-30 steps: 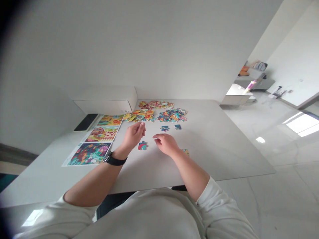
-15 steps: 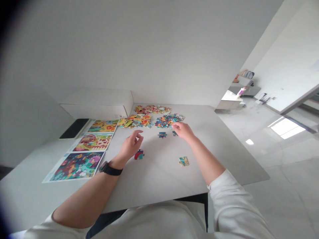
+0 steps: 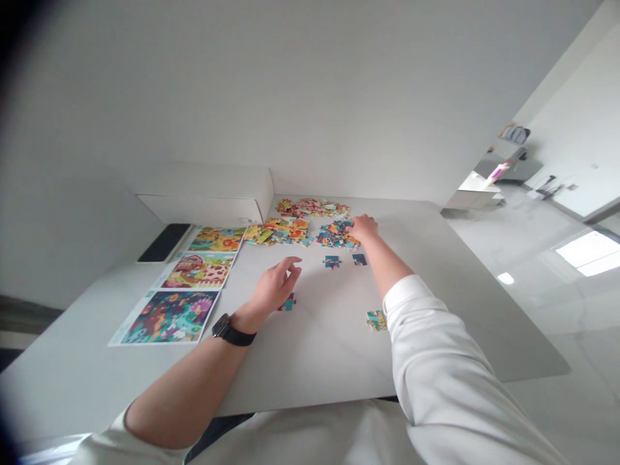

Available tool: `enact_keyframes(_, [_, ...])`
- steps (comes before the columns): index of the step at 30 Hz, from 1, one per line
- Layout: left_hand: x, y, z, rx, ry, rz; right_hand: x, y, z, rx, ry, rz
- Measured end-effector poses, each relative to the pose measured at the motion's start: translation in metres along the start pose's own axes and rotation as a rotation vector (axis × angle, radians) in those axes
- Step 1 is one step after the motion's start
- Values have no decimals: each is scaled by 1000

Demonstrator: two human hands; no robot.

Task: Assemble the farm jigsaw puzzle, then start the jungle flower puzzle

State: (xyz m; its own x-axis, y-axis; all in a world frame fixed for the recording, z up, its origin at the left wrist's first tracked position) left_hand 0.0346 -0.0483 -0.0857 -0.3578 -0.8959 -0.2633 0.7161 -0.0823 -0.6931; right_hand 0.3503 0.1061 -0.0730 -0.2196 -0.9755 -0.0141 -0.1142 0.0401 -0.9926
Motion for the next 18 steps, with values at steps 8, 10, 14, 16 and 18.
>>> enact_keyframes(8, [0, 0, 2, -12, -17, -14, -8, 9, 0, -72, 82, 10])
enact_keyframes(10, [1, 1, 2, -11, -21, -27, -10, 9, 3, -120, 109, 32])
enact_keyframes(14, [1, 0, 3, -18, -6, -9, -13, 9, 16, -302, 171, 62])
enact_keyframes(16, [1, -1, 4, -27, 9, 5, -13, 8, 26, -399, 185, 93])
enact_keyframes(18, [2, -1, 5, -29, 16, -1, -13, 7, 35, -470, 193, 139])
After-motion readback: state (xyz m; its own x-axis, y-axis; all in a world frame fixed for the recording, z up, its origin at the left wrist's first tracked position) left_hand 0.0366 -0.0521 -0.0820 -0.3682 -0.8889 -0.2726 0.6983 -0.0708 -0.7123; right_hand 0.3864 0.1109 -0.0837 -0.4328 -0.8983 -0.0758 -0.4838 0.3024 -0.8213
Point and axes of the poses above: each hand's wrist, its own x-axis away from the middle knuckle, its own y-axis out of the palm, z = x × y, the point moved 4 cm from there along -x, towards the middle knuckle, and after that the axes turned 1 degree about -x, right-handed, at the moved point
